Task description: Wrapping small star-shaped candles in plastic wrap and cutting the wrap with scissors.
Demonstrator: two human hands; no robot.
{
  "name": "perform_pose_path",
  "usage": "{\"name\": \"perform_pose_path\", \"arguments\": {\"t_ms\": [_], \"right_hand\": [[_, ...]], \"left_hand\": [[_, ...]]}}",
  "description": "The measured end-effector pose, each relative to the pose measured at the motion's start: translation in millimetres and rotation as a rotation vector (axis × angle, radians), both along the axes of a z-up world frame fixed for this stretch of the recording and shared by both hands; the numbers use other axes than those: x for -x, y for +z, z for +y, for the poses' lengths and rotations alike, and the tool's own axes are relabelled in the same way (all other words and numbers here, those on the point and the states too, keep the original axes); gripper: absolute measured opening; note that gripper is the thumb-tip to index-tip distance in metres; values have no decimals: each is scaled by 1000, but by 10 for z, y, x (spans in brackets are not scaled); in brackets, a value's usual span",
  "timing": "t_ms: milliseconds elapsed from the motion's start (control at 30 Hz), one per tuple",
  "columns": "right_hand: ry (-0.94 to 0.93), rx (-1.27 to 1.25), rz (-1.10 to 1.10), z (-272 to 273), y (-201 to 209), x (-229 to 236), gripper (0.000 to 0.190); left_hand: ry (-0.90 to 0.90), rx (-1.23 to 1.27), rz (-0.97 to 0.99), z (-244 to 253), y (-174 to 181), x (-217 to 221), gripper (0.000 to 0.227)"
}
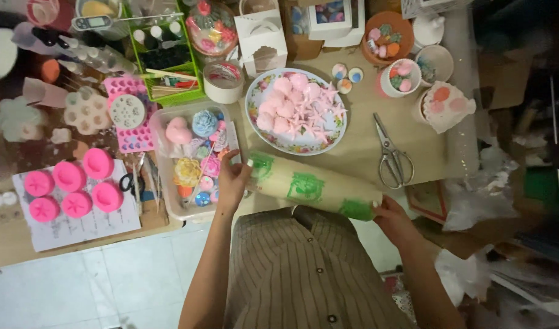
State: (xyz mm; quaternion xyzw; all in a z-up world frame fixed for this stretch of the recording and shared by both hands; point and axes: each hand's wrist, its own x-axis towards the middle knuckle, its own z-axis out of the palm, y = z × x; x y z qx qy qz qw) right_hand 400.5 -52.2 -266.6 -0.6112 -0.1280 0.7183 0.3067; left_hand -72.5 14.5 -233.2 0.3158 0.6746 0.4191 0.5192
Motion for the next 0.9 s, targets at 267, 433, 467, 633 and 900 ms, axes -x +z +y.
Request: {"name": "perform_pose_path", "arguments": {"t_ms": [267, 433, 467, 633, 900], "right_hand": [[210, -214, -240, -10, 265, 293, 51], [509, -388, -891, 323, 978, 709, 57], [574, -610, -1027, 375, 1047, 848, 58], [764, -1074, -988, 714, 1068, 1449, 48], [813, -1190, -784, 867, 741, 1570, 17]], "left_hand": [[-92, -148, 45, -78, -264, 92, 56], [-98, -111, -35, -63, -210, 112, 58], [-98, -130, -32, -67, -211, 108, 56], [-112, -102, 3, -65, -94, 101, 49], [-68, -189, -49, -164, -242, 97, 44]]}}
